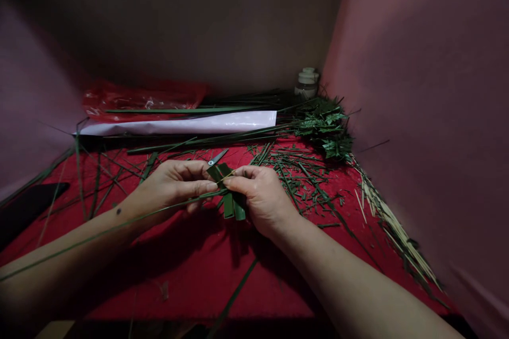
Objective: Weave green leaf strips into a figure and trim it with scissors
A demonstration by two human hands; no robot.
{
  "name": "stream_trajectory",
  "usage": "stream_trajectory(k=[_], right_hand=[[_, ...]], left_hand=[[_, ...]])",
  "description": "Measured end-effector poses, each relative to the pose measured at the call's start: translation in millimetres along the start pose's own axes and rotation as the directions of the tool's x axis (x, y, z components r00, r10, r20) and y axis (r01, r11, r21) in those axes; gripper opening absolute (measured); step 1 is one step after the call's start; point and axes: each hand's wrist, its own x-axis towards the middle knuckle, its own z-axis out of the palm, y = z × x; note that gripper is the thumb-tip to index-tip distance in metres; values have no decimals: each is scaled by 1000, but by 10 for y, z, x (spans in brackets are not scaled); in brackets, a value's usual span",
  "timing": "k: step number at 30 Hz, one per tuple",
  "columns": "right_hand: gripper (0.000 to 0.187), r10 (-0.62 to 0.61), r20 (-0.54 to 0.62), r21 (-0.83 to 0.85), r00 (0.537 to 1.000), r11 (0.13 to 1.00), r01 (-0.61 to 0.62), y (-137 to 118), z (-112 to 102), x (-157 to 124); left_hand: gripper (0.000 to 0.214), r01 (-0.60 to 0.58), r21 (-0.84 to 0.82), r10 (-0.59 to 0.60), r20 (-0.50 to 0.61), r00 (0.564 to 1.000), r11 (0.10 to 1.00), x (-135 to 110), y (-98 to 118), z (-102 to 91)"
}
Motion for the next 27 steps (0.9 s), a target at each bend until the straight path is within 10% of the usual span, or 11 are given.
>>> stream_trajectory(k=[11,15,19,27], right_hand=[[13,2,22,-110,1000,994,0,-1,-67,22],[14,12,15,-147,1000,989,-9,-34,-90,29],[12,52,29,-279,998,959,-42,-37,-86,10],[15,46,84,-536,995,844,7,-31,-44,-22]], left_hand=[[19,9,-172,18,151,988,985,14,18,-1],[24,-79,-2,79,-24,997,997,5,94,-100],[21,-282,201,327,-243,913,938,-57,141,-97],[13,-417,623,536,-4,844,661,-103,70,90]])
